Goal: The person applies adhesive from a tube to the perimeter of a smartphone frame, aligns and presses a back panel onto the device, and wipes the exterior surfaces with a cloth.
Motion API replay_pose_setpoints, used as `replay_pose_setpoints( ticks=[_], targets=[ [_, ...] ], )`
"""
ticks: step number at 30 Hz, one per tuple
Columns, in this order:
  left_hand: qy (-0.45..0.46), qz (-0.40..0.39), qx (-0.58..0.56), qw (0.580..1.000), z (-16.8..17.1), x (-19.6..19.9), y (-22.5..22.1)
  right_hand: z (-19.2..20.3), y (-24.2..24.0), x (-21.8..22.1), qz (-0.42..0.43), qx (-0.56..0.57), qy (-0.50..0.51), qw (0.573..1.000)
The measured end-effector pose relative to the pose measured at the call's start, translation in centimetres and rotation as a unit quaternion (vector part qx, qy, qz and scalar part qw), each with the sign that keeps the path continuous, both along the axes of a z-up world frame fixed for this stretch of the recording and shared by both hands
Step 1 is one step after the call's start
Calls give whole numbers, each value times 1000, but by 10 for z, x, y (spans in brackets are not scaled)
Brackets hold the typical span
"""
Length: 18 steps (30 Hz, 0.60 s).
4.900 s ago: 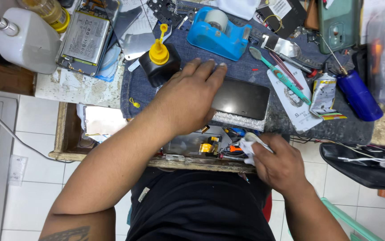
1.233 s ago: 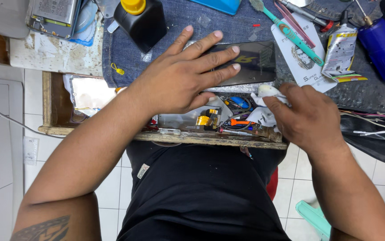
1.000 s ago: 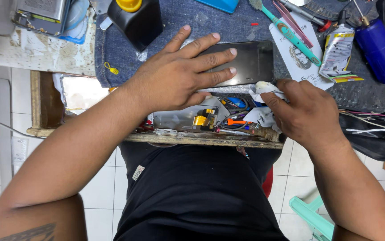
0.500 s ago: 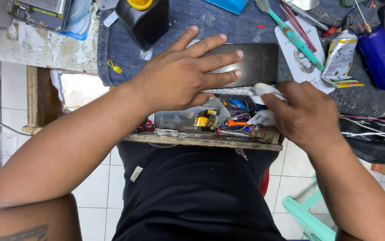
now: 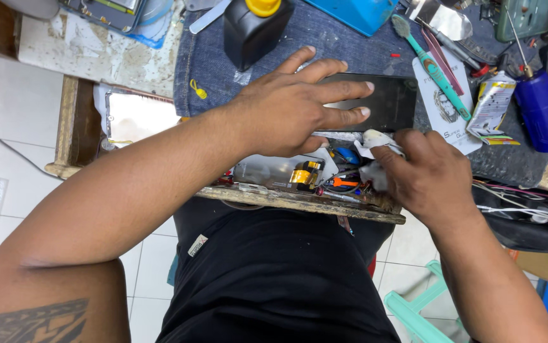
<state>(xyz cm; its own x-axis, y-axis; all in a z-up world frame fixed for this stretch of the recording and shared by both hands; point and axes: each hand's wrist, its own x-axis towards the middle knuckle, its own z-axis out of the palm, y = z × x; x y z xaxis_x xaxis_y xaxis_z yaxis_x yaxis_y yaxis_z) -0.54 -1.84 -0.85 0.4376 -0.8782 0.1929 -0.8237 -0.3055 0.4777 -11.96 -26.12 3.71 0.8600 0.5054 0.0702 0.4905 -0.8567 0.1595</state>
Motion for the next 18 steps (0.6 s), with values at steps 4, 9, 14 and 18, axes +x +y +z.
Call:
replay_pose_setpoints(
  ticks=[4, 9, 14, 18],
  targets=[
    [-4, 17, 24, 1000, 2, -1, -5, -7, 17, 5, 55, 22, -6, 998],
    [5, 6, 20, 1000, 2, 1, -2, -9, 11, 2, 19, 19, -1, 1000],
    [-2, 24, 22, 999, 1, -2, -5, 0, -6, -3, -5, 2, 0, 1000],
    [11, 17, 39, 999, 6, -1, -4, -13, 26, 6, 49, 27, -4, 998]
  ],
)
